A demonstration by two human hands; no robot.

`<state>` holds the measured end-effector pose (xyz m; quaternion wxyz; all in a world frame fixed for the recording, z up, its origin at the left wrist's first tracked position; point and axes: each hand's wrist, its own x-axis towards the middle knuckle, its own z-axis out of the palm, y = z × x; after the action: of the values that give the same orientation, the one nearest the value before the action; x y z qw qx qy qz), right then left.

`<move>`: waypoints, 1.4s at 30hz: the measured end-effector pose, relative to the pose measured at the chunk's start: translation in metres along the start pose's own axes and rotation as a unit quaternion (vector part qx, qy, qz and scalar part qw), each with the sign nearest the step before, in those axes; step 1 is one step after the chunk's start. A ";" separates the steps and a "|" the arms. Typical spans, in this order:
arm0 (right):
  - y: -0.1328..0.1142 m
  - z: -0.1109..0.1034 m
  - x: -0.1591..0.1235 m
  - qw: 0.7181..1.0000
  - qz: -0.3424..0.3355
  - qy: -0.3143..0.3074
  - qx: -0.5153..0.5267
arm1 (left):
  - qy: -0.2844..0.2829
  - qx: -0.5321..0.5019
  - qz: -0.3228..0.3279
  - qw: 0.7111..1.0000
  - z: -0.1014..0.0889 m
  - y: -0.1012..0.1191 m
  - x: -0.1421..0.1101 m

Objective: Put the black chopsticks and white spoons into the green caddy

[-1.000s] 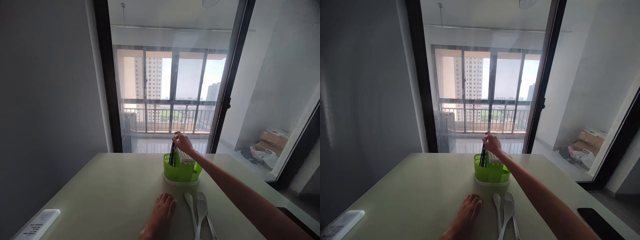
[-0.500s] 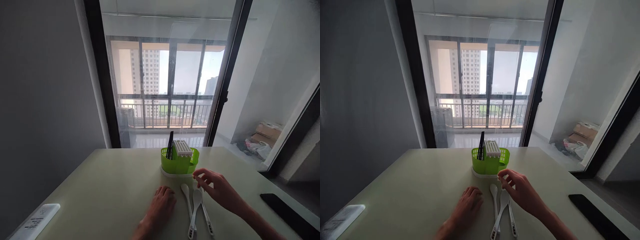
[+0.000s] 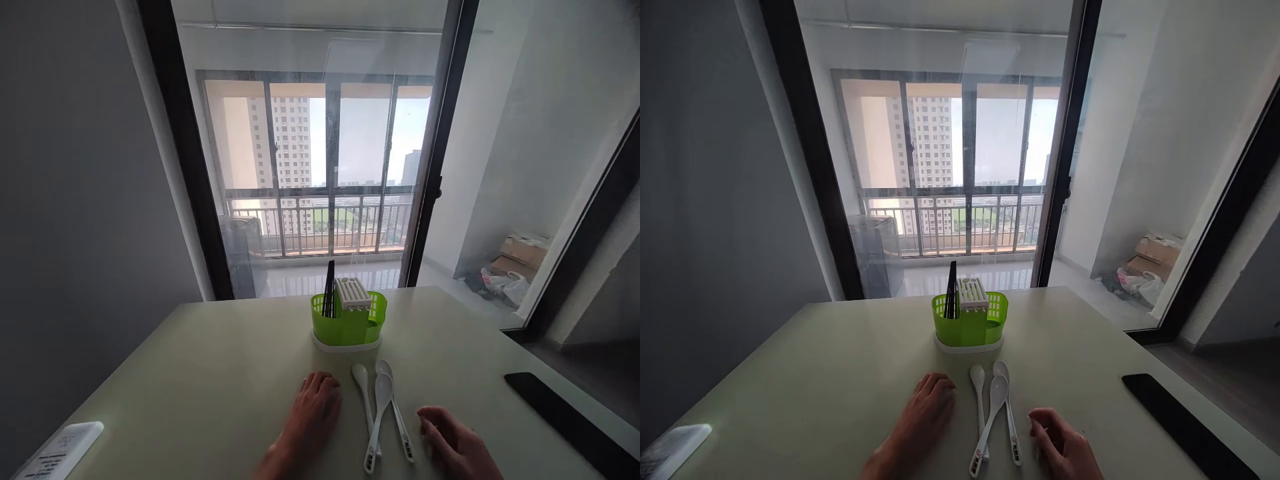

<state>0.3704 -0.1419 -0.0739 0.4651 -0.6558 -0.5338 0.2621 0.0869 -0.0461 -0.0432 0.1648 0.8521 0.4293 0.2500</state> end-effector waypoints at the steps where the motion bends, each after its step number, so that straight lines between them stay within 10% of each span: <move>1: 0.000 0.000 0.000 1.000 -0.001 -0.001 -0.006 | 0.001 -0.001 0.001 1.000 -0.001 0.001 0.000; 32: 0.000 -0.005 0.020 0.997 -0.009 -0.076 0.017 | 0.002 0.021 0.018 1.000 -0.003 0.012 0.000; 42: -0.068 0.018 0.098 0.986 -0.162 -0.021 -0.046 | 0.006 0.052 0.042 0.998 0.008 -0.001 -0.002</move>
<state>0.3527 -0.0436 -0.0066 0.4597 -0.5760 -0.6537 0.1721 0.0899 -0.0473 -0.0512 0.1071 0.8753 0.4061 0.2398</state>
